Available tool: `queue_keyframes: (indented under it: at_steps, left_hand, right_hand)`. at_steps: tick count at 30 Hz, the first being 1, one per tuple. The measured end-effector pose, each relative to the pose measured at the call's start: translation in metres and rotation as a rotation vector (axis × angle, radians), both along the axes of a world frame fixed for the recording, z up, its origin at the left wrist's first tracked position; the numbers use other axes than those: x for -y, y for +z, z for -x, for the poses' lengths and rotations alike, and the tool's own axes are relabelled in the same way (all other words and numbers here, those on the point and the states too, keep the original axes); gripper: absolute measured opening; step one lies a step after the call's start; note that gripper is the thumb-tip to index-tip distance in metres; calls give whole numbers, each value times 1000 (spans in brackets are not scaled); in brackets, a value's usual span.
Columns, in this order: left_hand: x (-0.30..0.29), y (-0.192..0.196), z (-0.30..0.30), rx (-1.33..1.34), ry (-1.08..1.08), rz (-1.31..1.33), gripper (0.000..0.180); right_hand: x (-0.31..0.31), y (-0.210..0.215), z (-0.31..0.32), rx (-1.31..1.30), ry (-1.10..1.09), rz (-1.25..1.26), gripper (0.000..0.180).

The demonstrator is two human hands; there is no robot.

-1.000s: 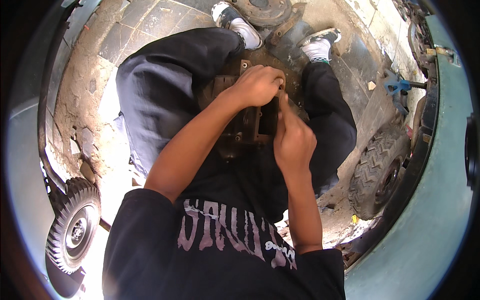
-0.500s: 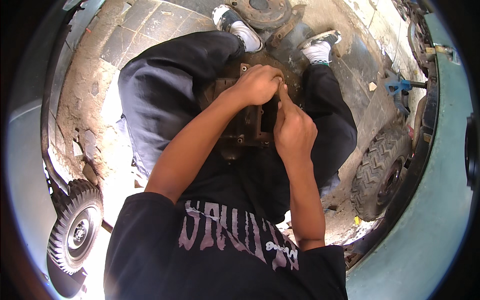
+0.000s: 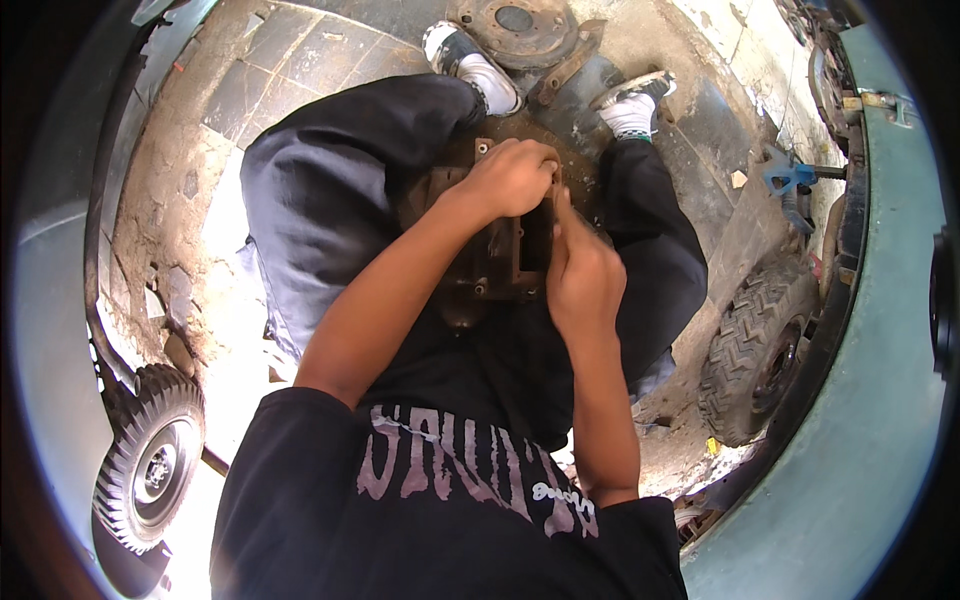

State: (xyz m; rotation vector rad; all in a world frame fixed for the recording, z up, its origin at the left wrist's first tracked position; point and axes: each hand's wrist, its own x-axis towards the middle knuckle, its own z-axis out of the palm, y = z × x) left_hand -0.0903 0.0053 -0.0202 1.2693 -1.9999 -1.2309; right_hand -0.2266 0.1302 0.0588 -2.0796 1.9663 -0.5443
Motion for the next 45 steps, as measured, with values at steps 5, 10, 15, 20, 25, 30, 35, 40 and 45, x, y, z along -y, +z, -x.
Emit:
queue_keyframes:
  at_steps: [5, 10, 15, 20, 25, 30, 35, 40, 45]
  left_hand:
    - [-9, 11, -2, 28, -16, -44, 32]
    - [-1, 10, -1, 41, -20, 10, 30]
    - [1, -8, -4, 38, -32, 3, 29]
    - [-6, 15, -3, 68, -43, -59, 28]
    - [-2, 1, -5, 39, 0, -43, 32]
    - [-5, -1, -4, 72, -28, 14, 33]
    - [0, 7, -1, 39, -17, -12, 30]
    - [2, -2, -7, 29, -7, -69, 30]
    - [4, 13, -7, 53, -11, -80, 34]
  right_hand:
    - [-35, -4, 2, 78, -47, 0, 45]
    - [13, -2, 2, -68, 13, 3, 49]
    - [-24, 16, 0, -205, 42, -118, 52]
    - [-3, 6, 1, -186, 45, -48, 54]
    - [-4, 9, 2, -166, 32, -83, 45]
    - [-22, 8, 12, -152, 60, -61, 57]
    - [18, -9, 9, -142, 95, 40, 59]
    - [-21, 11, 8, -166, 96, -105, 57]
    - [2, 0, 3, -91, 74, -5, 53]
